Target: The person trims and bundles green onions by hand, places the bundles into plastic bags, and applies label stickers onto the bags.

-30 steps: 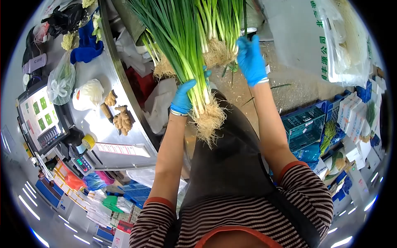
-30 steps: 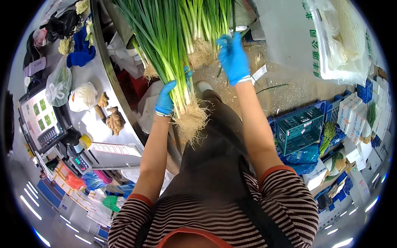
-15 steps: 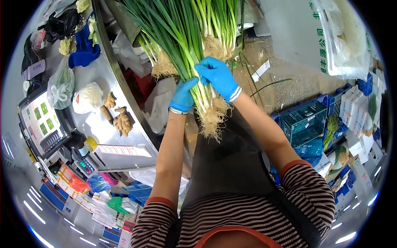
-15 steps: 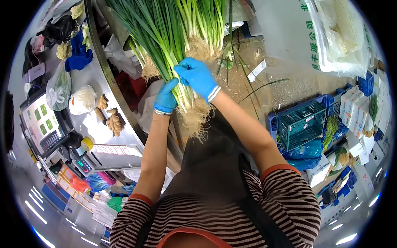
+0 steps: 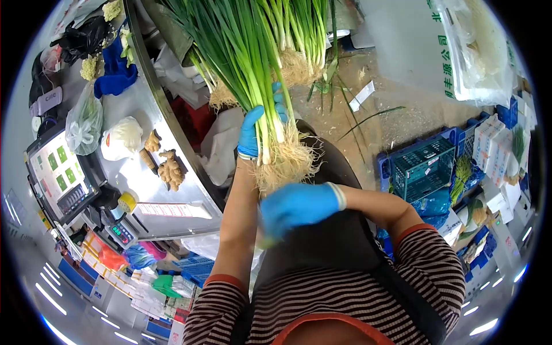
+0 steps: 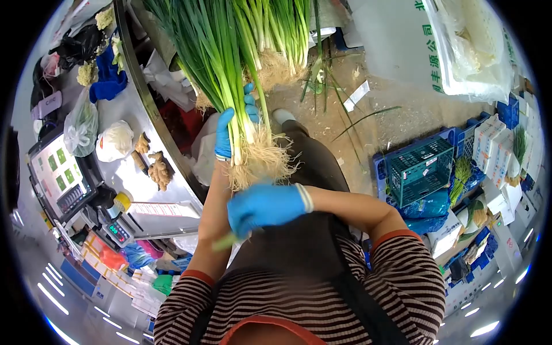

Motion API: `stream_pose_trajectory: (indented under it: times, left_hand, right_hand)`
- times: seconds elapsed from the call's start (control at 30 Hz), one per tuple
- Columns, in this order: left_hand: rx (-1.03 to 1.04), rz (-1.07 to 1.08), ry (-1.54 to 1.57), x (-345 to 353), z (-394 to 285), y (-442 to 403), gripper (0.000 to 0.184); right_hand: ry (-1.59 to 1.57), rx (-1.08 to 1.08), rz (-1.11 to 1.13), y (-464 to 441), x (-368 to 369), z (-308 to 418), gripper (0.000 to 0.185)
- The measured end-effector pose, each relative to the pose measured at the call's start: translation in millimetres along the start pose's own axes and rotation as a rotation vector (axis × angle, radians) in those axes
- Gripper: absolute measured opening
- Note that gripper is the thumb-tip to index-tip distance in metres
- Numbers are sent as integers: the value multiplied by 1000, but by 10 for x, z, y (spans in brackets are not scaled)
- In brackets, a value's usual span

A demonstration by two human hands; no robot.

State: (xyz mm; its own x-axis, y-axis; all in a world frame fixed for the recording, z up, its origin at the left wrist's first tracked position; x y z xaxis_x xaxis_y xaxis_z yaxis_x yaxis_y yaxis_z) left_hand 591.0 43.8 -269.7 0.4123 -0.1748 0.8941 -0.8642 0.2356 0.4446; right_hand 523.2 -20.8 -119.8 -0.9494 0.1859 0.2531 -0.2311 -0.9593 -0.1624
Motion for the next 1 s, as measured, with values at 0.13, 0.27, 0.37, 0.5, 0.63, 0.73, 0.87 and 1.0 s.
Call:
stream_pose_trajectory:
  times: [0.13,0.27,0.37,0.5,0.63,0.73,0.87,1.0]
  left_hand:
    - [-30,166,247,7,-93,40,77]
    - [-106,391,422,-53,-183,109,78]
    - [-69,326,344,-40,-188,105,76]
    - [68,-112,-241,17,-201,226,67]
    - [159,-492,-1128,-152,-463,368,56]
    - [374,-644,-1553,416,-248,690,87]
    - [372,-492,-1913,783,335,1163,101]
    - [127,-202,-2002,996,773,1630,95]
  right_hand:
    - [-381,23,-18,235,-639,323,13]
    - [-339,317,-1094,1102,-1935,-899,49]
    - [-142,663,-1021,1006,-1795,-1408,58]
    - [-625,506,-788,275,-1431,-1331,78]
    - [-865,449,-698,4,-1443,-1543,70]
    - [-849,195,-539,-118,-1060,-1544,75]
    - [-1052,128,-456,-17,-774,-1196,104]
    - [-1199,197,-589,326,-626,-1064,123]
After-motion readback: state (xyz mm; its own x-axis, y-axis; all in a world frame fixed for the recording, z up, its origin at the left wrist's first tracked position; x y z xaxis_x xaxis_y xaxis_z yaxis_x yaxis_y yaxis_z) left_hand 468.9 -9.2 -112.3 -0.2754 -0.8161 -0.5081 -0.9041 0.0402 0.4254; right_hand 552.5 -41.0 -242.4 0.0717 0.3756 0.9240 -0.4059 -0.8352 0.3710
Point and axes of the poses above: each hand's wrist, its own y-axis away from the middle knuckle, its own x-axis out of the palm, z = x × y, the point moved 7 cm from there along -y, towards the middle knuckle, and after that the axes turned 2 degrees about -z, right-handed, at the moved point
